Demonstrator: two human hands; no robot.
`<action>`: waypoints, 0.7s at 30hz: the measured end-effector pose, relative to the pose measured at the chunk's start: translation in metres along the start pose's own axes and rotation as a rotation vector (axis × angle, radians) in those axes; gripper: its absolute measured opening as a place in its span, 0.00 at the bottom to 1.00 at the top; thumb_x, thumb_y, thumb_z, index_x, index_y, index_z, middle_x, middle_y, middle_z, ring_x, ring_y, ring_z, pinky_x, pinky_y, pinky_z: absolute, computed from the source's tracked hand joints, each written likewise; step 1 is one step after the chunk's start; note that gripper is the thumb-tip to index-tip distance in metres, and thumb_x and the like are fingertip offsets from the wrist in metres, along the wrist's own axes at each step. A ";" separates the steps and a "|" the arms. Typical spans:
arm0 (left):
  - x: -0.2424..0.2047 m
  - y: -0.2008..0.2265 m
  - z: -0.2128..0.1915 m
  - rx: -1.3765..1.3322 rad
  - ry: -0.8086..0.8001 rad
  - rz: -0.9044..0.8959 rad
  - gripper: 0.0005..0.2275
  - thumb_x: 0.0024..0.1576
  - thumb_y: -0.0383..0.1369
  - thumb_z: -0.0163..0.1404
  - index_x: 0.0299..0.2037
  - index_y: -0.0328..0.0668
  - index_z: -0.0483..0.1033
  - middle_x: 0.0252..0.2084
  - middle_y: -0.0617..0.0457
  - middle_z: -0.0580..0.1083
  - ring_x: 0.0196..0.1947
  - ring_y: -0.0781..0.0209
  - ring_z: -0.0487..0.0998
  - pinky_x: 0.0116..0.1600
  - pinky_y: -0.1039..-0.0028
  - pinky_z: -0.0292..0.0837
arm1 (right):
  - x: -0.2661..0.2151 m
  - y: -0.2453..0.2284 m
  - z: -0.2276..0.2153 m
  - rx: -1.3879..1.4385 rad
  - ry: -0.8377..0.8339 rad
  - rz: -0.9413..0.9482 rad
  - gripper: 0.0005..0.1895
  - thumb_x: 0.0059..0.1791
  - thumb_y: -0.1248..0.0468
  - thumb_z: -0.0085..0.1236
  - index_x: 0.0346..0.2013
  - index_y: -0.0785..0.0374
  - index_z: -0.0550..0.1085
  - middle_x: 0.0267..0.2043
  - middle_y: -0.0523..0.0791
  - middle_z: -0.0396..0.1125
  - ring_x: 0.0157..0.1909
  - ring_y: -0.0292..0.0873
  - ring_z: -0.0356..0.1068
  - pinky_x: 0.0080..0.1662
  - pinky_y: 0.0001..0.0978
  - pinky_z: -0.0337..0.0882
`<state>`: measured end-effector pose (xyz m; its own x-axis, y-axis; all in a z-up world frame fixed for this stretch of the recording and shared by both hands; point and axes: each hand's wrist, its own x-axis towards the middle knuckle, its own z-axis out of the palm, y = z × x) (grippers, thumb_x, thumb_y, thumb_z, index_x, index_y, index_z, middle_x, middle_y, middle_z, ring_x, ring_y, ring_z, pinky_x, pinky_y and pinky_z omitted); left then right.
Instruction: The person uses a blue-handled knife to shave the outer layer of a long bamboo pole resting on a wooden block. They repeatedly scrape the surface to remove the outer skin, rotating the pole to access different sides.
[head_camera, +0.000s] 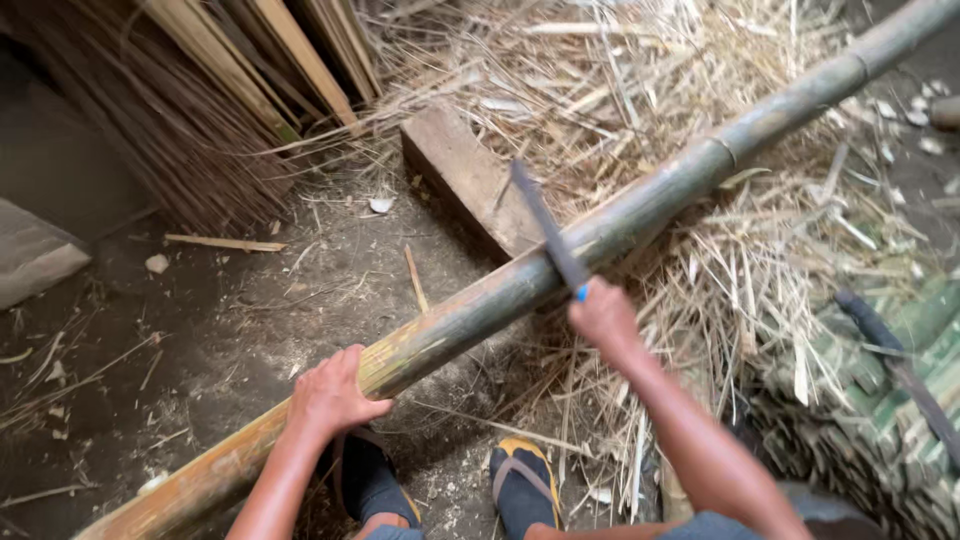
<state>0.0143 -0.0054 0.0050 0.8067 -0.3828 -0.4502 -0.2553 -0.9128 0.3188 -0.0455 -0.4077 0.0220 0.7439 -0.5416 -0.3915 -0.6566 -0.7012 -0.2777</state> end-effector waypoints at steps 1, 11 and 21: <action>0.000 -0.003 0.000 -0.010 -0.042 -0.024 0.40 0.36 0.56 0.63 0.58 0.49 0.67 0.54 0.47 0.74 0.55 0.48 0.76 0.59 0.59 0.72 | -0.017 -0.007 0.018 -0.072 -0.034 -0.119 0.12 0.46 0.64 0.54 0.40 0.68 0.70 0.27 0.54 0.72 0.29 0.51 0.75 0.34 0.46 0.79; 0.008 -0.003 -0.002 -0.017 -0.122 -0.057 0.40 0.35 0.57 0.63 0.58 0.51 0.68 0.52 0.47 0.77 0.53 0.46 0.78 0.58 0.57 0.73 | 0.045 0.028 -0.032 0.239 0.002 0.108 0.08 0.51 0.66 0.48 0.38 0.69 0.71 0.24 0.51 0.70 0.19 0.45 0.67 0.19 0.40 0.69; 0.031 -0.019 -0.010 -0.137 -0.245 -0.079 0.39 0.30 0.56 0.64 0.56 0.54 0.72 0.53 0.50 0.78 0.53 0.48 0.79 0.56 0.58 0.74 | -0.026 -0.012 0.044 -0.430 -0.143 -0.509 0.16 0.40 0.65 0.58 0.39 0.67 0.69 0.30 0.50 0.73 0.30 0.51 0.75 0.34 0.46 0.75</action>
<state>0.0497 0.0019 -0.0063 0.6641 -0.3495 -0.6610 -0.1088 -0.9198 0.3770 -0.0626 -0.3647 -0.0031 0.9040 -0.0499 -0.4247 -0.0996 -0.9904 -0.0957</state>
